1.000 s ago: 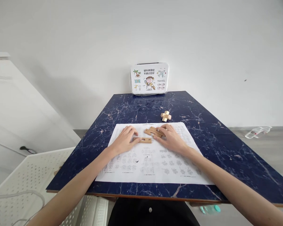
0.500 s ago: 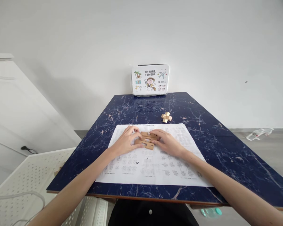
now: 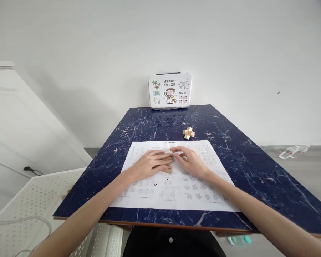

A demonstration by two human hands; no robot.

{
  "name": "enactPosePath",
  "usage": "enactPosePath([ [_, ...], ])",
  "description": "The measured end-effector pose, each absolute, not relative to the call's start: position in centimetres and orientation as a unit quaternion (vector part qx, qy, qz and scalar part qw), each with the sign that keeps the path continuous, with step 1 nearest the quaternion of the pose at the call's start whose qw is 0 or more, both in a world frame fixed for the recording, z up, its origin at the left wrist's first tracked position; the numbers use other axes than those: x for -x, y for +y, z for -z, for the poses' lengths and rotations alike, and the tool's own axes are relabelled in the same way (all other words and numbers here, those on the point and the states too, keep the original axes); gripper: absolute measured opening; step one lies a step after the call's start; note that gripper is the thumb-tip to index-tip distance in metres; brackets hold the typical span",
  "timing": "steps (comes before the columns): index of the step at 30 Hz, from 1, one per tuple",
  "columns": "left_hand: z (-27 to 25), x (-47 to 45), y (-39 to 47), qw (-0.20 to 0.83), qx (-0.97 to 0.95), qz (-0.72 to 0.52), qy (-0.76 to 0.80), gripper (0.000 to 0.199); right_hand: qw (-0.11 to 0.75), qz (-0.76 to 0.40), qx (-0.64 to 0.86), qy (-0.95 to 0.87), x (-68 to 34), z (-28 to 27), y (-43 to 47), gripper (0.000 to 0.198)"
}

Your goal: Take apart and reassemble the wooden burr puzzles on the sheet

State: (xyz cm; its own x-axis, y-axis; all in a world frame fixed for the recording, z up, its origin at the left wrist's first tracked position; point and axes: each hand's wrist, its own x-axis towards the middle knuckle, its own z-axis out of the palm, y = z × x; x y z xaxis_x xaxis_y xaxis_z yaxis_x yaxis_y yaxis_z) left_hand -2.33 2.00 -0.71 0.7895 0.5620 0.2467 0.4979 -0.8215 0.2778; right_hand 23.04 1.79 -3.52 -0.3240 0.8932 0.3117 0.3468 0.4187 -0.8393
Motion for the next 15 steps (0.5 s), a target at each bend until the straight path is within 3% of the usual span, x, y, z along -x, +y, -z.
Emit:
enactPosePath([
  [8, 0.9, 4.8, 3.9, 0.051, -0.921, -0.151, 0.354, 0.043, 0.417, -0.246, 0.453, -0.749, -23.8, 3.7, 2.3, 0.021],
  [15, 0.3, 9.4, 6.1, 0.008, -0.847, -0.149, 0.511, 0.045, 0.469, -0.114, 0.493, -0.724, -25.4, 4.2, 4.0, 0.023],
])
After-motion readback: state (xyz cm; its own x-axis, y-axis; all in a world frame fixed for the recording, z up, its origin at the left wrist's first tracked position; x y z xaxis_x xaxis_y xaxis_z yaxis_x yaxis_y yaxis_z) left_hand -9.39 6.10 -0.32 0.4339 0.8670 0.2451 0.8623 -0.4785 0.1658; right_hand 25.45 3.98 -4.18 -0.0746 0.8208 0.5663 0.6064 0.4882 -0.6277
